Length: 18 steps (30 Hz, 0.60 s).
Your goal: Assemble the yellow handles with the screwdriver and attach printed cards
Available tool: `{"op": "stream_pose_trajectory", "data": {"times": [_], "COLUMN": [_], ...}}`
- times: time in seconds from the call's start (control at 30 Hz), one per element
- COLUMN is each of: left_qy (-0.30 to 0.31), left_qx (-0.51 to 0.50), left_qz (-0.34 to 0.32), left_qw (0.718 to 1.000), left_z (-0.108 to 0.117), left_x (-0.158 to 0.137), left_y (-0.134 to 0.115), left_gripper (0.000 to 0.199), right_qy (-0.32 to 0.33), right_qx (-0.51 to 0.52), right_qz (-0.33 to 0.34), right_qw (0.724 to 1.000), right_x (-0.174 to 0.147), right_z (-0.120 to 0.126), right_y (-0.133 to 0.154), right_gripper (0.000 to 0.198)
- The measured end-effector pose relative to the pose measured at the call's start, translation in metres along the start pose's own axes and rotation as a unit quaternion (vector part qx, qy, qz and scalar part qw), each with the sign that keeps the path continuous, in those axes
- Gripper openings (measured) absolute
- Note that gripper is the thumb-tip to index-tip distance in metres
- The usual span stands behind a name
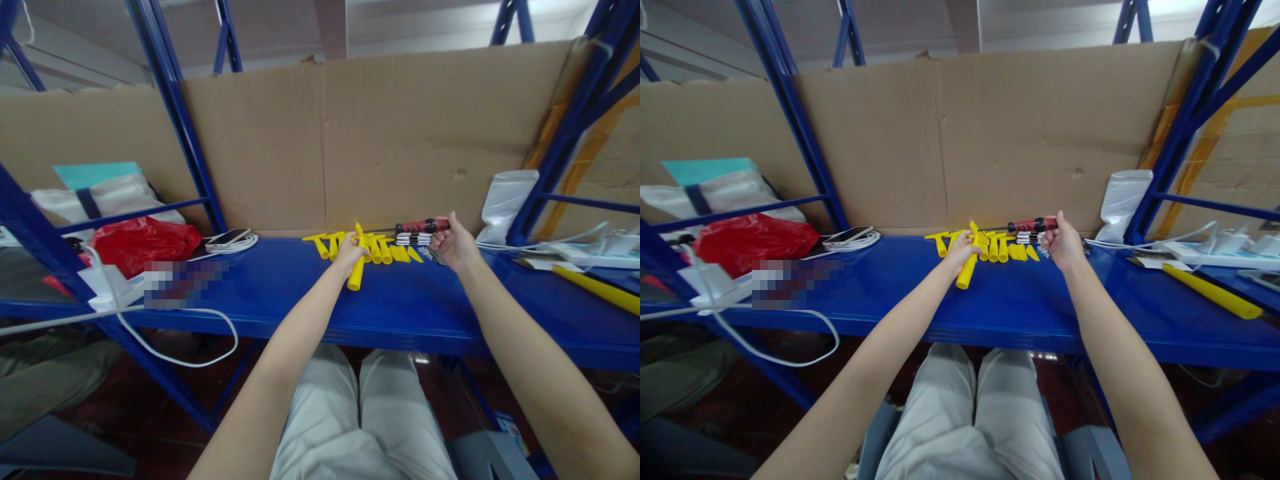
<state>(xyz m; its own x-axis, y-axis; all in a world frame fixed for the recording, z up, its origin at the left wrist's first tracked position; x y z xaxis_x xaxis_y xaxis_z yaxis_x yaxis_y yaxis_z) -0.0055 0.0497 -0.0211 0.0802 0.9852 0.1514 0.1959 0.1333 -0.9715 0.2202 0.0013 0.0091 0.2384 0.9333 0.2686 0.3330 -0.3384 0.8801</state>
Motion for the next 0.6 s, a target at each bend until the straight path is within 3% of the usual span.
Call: {"op": "stream_pose_trajectory", "data": {"times": [0.37,0.6], "left_qy": [-0.014,-0.007], "left_qx": [0.044,0.104], "left_qz": [-0.025,-0.101], "left_qw": [0.999,0.989], "left_z": [0.000,-0.002], "left_x": [0.003,0.002], "left_y": [0.006,0.011], "left_gripper": [0.074,0.070], "right_qy": [-0.004,-0.022], "right_qx": [0.000,0.009], "right_qz": [-0.002,-0.031], "right_qw": [1.000,0.999], "right_x": [-0.002,0.003], "right_z": [-0.002,0.002], "right_y": [0.001,-0.001], "right_gripper": [0.029,0.035]}}
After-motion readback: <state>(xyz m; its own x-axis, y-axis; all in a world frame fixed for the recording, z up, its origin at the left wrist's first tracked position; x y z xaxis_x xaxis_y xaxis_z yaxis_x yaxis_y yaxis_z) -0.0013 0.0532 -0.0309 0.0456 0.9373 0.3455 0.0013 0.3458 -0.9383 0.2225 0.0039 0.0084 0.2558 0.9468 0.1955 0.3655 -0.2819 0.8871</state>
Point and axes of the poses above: each hand's wrist, its own x-axis towards the middle knuckle, its own z-axis out of the back of the hand, y = z × x, the point moved 1 cm from there along x, towards the middle knuckle, and after that the axes turned 5 degrees about -x, right-handed, at the moved point
